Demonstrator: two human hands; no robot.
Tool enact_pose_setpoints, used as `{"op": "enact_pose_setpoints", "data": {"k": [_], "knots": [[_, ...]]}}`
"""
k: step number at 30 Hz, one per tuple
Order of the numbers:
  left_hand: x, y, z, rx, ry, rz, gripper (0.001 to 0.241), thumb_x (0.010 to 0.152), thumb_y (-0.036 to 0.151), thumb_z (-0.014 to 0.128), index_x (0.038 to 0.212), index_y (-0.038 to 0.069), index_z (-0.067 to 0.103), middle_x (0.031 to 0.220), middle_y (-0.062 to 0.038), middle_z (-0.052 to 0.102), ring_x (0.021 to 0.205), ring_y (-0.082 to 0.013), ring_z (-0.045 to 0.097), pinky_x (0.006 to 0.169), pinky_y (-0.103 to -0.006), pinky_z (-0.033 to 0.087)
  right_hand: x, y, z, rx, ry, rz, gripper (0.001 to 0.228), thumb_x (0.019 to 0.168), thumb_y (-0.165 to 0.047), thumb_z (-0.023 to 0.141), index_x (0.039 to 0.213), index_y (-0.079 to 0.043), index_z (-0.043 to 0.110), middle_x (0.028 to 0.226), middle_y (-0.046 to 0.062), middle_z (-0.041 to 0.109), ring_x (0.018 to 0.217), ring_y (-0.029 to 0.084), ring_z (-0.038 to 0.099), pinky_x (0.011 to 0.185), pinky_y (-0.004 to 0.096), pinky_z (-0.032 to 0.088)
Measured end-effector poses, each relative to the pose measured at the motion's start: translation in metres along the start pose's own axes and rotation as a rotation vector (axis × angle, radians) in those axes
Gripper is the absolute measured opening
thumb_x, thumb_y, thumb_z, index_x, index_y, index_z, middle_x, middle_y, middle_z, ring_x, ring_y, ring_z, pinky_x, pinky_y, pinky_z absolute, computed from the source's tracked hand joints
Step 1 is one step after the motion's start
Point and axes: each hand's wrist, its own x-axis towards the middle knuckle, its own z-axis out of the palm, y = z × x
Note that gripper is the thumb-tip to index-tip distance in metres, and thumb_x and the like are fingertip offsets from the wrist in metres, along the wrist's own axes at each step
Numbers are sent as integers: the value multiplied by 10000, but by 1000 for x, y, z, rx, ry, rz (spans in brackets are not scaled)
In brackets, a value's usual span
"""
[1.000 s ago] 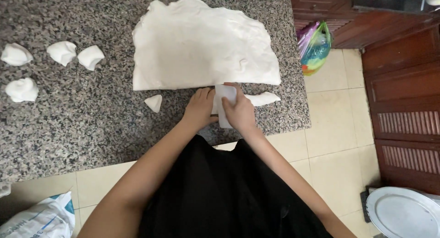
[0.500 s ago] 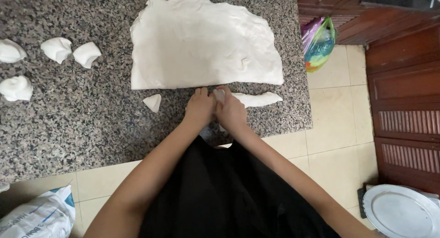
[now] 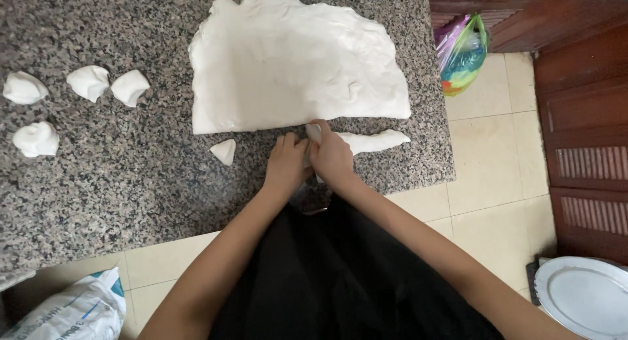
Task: Portioning a large piece of dough into smaller pieces using a bench scraper and weighing them on a scale.
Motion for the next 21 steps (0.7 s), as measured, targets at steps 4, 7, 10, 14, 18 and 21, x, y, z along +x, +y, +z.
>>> {"op": "enact_pose_setpoints", "data": {"k": [4,7,10,14,18,21], "knots": [[-16,5,-4,0,42,13,590,621,141,864,1158,80,626,1171,-143,550,1113,-374,548,926,-487,495,-8,6,3,-6,-30,31,443,916,-175,575,1357,-186,534,926,223,720,875,460,693,792,565,545],[-19,-1,-6,-30,82,37,530,685,115,842,1164,90,616,1160,-139,553,1109,-374,554,944,-473,500,-26,21,15,5,-11,-11,450,919,-191,588,1365,-178,527,927,237,715,871,477,683,788,581,535],[-10,5,-30,-42,54,42,515,699,100,830,1159,81,599,1143,-148,553,1103,-385,552,951,-473,494,-42,20,-1,58,4,-27,459,916,-220,608,1367,-175,535,940,250,720,889,488,679,795,582,532],[28,30,-84,-66,7,-10,568,709,119,836,1202,48,564,1169,-167,562,1145,-396,542,991,-485,466,-25,31,-36,237,67,86,494,906,-286,664,1373,-173,551,955,264,736,926,453,706,820,518,565],[113,44,-118,-16,225,106,728,731,144,867,1313,-34,469,1253,-237,534,1217,-433,501,1052,-504,426,-9,36,-91,369,231,101,488,896,-262,701,1352,-141,579,995,223,755,903,365,749,807,441,592],[193,63,-151,-192,367,151,899,735,88,889,1457,-8,361,1363,-244,522,1262,-410,518,1070,-476,426,7,45,-123,536,368,51,453,893,-189,716,1324,-96,610,1022,170,769,885,262,765,784,372,605]]}}
